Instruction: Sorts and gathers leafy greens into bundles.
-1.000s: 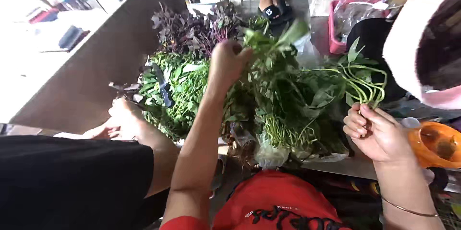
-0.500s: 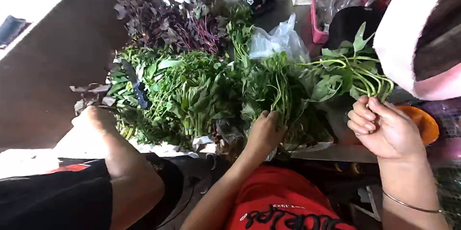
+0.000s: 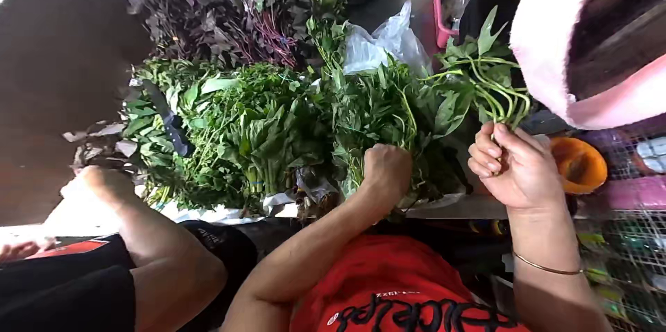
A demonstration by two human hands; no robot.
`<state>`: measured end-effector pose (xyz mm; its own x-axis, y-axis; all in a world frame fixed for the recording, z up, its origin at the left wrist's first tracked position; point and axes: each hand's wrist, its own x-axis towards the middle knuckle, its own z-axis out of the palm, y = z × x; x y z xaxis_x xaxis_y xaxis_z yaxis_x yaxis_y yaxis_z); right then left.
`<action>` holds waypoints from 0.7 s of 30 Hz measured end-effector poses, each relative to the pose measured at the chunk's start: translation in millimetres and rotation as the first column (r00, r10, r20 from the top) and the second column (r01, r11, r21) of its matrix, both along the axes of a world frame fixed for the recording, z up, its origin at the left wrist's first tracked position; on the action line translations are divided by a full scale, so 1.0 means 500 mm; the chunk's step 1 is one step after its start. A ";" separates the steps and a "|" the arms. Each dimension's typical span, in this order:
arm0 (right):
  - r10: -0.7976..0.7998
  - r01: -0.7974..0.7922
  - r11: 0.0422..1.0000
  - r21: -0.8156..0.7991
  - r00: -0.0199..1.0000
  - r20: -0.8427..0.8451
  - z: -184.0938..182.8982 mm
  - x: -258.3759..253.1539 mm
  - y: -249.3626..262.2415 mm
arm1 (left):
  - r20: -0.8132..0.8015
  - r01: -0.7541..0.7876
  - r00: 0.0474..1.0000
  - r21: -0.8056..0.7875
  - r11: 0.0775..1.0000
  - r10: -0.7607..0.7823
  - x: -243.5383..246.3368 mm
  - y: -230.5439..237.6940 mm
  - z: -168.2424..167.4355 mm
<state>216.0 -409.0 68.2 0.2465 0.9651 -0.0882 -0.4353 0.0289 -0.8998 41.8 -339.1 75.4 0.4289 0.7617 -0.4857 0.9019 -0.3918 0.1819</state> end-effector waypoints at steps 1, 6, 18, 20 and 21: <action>0.006 -0.006 1.000 0.005 1.000 -0.013 -0.005 0.001 -0.003 | -0.072 0.021 0.997 -0.069 0.997 -0.026 0.009 0.008 0.004; -0.029 0.029 1.000 0.004 0.995 -0.099 -0.035 0.008 -0.009 | -0.123 0.030 0.992 -0.005 1.000 -0.030 0.031 0.011 -0.003; -0.035 0.048 0.994 0.093 0.990 -0.136 -0.022 0.015 0.038 | 0.791 -0.307 0.173 -0.523 0.795 0.587 -0.164 0.043 -0.021; -0.009 0.015 0.997 0.070 0.996 -0.089 -0.017 0.003 0.051 | 0.691 -0.249 -0.060 -0.709 0.660 0.720 -0.170 -0.006 -0.066; 0.013 -0.010 0.998 0.059 0.999 -0.050 -0.012 -0.002 0.059 | 0.642 -0.215 -0.113 -0.761 0.612 0.759 -0.170 -0.026 -0.088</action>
<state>215.0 -379.6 62.4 0.2318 0.9718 -0.0433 -0.4803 0.0756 -0.8738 -43.0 -351.9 31.3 0.2587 0.9002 -0.3504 -0.1942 0.4038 0.8940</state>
